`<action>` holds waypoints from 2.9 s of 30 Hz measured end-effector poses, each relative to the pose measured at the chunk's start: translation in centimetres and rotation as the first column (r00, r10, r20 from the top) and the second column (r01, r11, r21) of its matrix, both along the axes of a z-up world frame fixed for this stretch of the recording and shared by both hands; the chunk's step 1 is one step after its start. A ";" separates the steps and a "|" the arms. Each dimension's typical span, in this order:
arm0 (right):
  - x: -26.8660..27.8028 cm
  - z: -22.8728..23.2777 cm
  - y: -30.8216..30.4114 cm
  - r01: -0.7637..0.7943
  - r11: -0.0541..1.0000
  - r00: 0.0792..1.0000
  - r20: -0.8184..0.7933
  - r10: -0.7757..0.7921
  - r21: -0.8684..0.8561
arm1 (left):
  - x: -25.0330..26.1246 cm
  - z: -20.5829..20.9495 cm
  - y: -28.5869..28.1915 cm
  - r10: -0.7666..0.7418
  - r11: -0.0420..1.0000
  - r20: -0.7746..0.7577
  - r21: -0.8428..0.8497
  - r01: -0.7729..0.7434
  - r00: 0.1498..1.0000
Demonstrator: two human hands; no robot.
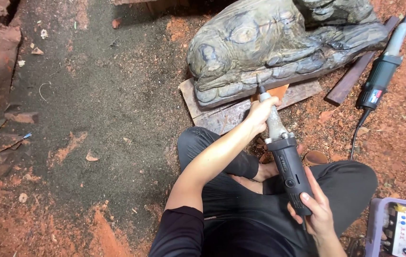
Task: Power carving details into a wooden water buffalo sculpture using a rotary tool
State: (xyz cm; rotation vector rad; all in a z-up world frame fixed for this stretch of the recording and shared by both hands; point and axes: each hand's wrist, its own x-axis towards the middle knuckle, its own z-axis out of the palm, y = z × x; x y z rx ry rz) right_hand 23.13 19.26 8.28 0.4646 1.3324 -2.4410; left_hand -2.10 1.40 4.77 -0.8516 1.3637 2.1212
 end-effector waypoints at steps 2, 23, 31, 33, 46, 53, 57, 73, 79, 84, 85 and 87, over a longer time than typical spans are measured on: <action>0.0 -0.1 0.2 -0.010 1.000 1.000 0.004 0.010 0.004 | 0.3 -0.4 -0.3 0.017 1.000 -0.007 0.016 -0.017 1.000; -1.3 -0.9 1.9 -0.101 0.982 0.995 -0.008 0.104 0.157 | 0.9 -4.6 -1.7 0.168 0.942 -0.079 0.308 -0.136 0.983; -0.7 -1.4 1.5 -0.043 0.995 0.999 0.019 0.041 0.094 | 0.7 -3.8 -1.1 0.124 0.985 -0.043 0.126 -0.118 0.991; -1.1 -1.4 2.1 -0.103 0.980 0.994 -0.008 0.106 0.173 | 0.9 -4.3 -1.6 0.145 0.952 -0.061 0.280 -0.123 0.988; -2.6 1.4 2.0 -0.155 0.938 0.987 0.085 0.135 0.310 | 0.3 -5.4 -2.2 0.175 0.925 -0.032 0.347 -0.153 0.984; -1.8 2.5 0.7 -0.108 0.963 0.990 0.113 0.083 0.245 | 0.2 -4.0 -1.3 0.161 0.951 -0.002 0.268 -0.155 0.987; -1.0 2.1 0.2 -0.040 0.991 0.997 0.067 0.031 0.131 | -0.5 -1.7 -0.4 0.101 0.985 0.034 0.134 -0.105 0.994; -2.4 3.6 0.5 -0.087 0.972 0.990 0.130 0.060 0.218 | -0.8 -2.3 -1.0 0.168 0.963 0.037 0.208 -0.172 0.985; -2.6 3.5 0.7 -0.093 0.965 0.989 0.133 0.062 0.244 | -0.7 -2.5 -1.2 0.156 0.953 0.018 0.261 -0.155 0.988; -2.7 3.0 1.2 -0.119 0.958 0.990 0.109 0.093 0.260 | -0.5 -3.4 -1.5 0.223 0.896 -0.036 0.402 -0.190 0.974; -2.8 2.9 1.4 -0.119 0.957 0.990 0.105 0.094 0.263 | -0.5 -3.5 -1.6 0.225 0.894 -0.039 0.405 -0.190 0.974; -3.1 2.7 1.9 -0.139 0.948 0.987 0.112 0.111 0.287 | -0.7 -3.6 -1.7 0.199 0.927 0.024 0.319 -0.196 0.980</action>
